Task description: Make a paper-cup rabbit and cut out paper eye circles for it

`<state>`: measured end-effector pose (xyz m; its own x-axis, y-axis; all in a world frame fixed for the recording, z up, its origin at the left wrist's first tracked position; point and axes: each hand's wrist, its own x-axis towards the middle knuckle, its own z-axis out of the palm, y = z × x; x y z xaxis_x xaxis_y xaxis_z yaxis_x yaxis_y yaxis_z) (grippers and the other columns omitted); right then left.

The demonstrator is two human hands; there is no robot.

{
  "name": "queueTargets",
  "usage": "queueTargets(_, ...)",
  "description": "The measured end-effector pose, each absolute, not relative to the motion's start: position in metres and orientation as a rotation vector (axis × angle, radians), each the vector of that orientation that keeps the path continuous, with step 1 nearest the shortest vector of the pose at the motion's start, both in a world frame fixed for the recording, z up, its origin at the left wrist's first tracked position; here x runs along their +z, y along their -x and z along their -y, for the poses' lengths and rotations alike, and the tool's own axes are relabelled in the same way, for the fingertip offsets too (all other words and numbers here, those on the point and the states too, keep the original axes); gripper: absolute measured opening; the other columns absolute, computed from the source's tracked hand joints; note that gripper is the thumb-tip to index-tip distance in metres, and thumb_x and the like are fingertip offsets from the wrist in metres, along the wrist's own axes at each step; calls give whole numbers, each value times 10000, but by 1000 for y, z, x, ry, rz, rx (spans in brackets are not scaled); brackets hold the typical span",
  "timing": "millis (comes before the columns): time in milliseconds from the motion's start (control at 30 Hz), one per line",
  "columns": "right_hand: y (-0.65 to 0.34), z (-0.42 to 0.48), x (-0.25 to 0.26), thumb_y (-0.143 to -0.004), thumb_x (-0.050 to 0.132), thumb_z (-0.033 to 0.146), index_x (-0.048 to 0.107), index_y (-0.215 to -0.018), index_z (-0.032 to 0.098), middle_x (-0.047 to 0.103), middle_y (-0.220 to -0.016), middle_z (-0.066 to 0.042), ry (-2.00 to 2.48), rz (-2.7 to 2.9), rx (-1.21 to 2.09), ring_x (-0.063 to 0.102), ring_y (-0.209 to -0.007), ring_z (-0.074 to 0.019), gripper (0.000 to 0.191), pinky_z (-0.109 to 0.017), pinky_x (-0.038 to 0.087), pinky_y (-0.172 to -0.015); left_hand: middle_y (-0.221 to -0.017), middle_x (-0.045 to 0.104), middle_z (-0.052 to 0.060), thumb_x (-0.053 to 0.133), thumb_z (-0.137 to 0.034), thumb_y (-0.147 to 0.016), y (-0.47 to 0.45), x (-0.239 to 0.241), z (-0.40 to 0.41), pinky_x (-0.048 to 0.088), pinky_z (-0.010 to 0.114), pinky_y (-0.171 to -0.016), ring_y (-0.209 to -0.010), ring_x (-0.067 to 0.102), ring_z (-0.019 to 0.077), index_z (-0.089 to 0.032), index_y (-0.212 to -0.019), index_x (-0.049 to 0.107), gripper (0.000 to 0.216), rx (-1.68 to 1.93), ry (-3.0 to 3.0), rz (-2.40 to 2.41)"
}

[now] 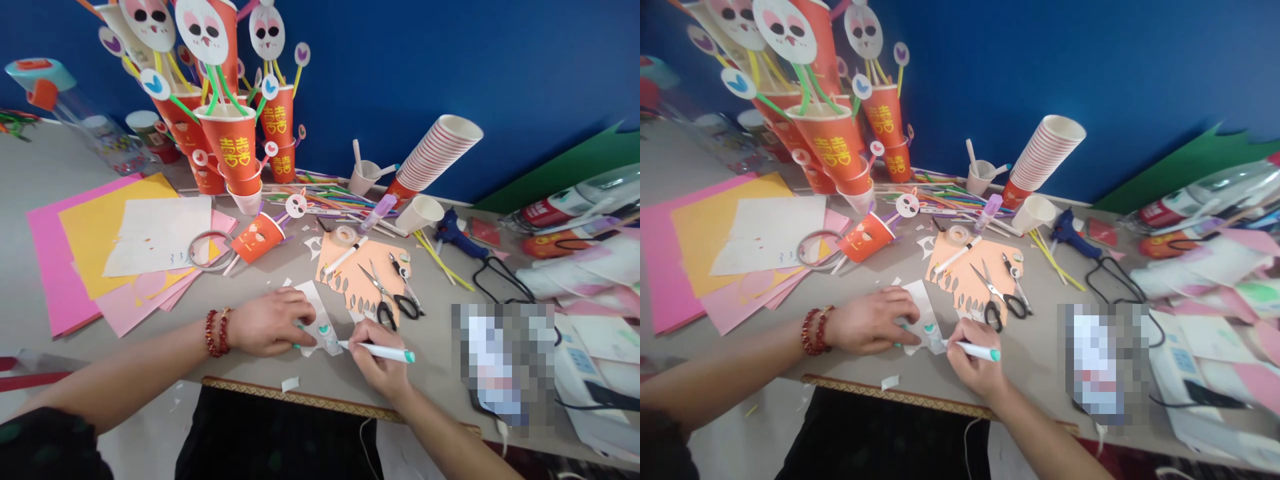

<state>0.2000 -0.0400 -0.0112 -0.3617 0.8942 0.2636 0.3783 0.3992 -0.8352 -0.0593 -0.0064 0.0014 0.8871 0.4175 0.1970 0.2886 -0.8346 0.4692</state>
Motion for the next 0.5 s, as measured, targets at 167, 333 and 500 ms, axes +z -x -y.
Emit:
queueTargets(167,-196,39,-7,-768,505,123,466,-595,210,448,-518,44,1147,1914,881,405,-470,-111,197,-252,310,-478,-1046,604,70,533,-179,-852,59,2,6,392,391,-848,-957,528,237,-290,-1095,648,290,425,-2624,-526)
queueTargets(333,-196,39,-8,-776,502,135,474,-602,211,467,-531,36,1174,1911,904,425,-490,-119,192,-257,325,-490,-1045,600,69,537,-175,-849,59,2,6,397,391,-839,-943,531,235,-288,-1096,648,294,423,-2623,-521)
queueTargets(500,-196,40,-9,-777,497,131,465,-606,211,455,-524,41,1181,1921,910,409,-483,-115,192,-255,317,-487,-1061,599,74,527,-181,-854,59,0,6,399,395,-861,-959,521,238,-290,-1110,647,303,407,-2612,-524)
